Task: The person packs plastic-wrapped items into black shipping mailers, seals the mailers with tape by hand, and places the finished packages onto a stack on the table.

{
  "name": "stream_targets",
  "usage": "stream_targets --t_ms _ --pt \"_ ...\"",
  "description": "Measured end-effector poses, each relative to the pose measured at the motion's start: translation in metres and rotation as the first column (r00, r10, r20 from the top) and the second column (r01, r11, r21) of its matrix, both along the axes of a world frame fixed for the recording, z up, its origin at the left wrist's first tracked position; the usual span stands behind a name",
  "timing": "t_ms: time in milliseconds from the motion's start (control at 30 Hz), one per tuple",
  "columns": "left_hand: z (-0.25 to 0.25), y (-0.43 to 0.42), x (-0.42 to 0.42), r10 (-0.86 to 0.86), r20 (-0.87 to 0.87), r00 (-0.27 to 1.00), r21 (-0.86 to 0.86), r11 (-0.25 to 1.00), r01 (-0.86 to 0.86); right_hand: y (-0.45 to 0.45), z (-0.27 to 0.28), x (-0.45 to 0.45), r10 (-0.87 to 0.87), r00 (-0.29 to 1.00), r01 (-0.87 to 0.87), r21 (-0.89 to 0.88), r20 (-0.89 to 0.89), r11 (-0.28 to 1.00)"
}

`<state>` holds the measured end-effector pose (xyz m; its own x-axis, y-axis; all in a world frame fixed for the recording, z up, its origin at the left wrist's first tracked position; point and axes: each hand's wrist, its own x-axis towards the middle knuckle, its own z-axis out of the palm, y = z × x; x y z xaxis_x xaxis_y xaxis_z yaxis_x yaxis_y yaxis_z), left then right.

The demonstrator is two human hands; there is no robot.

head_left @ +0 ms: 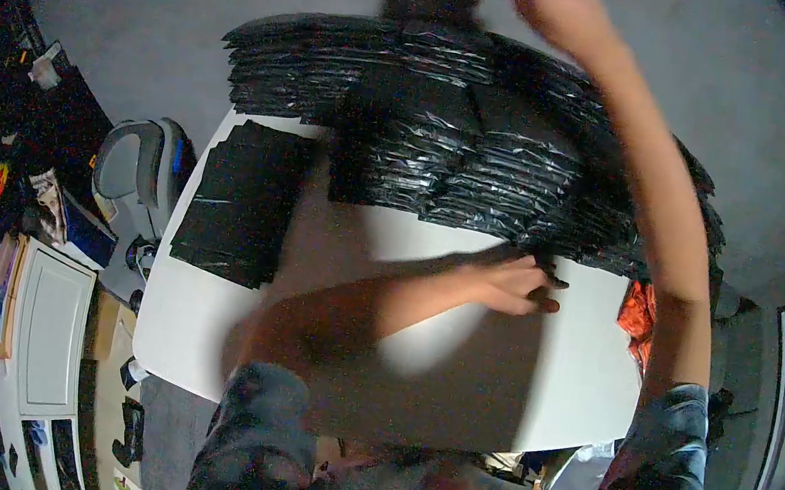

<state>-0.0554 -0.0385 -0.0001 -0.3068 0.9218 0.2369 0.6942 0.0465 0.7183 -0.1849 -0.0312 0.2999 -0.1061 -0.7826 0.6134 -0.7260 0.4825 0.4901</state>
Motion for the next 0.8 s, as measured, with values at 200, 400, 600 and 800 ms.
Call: stream_targets --t_ms 200,400,600,800 --pt "-0.023 0.014 0.002 0.075 -0.054 0.996 0.029 0.997 -0.074 -0.028 -0.053 -0.009 -0.58 0.807 0.554 0.2 0.106 0.808" --pt "-0.012 0.008 0.001 0.057 -0.194 0.979 -0.104 0.991 -0.079 -0.064 -0.079 -0.07 -0.263 0.702 0.218 0.151 0.662 0.964" --pt "-0.02 0.011 -0.001 0.049 -0.161 0.986 -0.058 0.997 -0.059 -0.053 -0.084 -0.089 -0.434 0.378 0.343 0.312 0.818 0.886" --pt "-0.014 0.006 0.004 0.046 -0.173 0.984 0.015 0.999 -0.044 -0.052 -0.085 -0.091 -0.48 0.382 0.354 0.354 0.789 0.865"
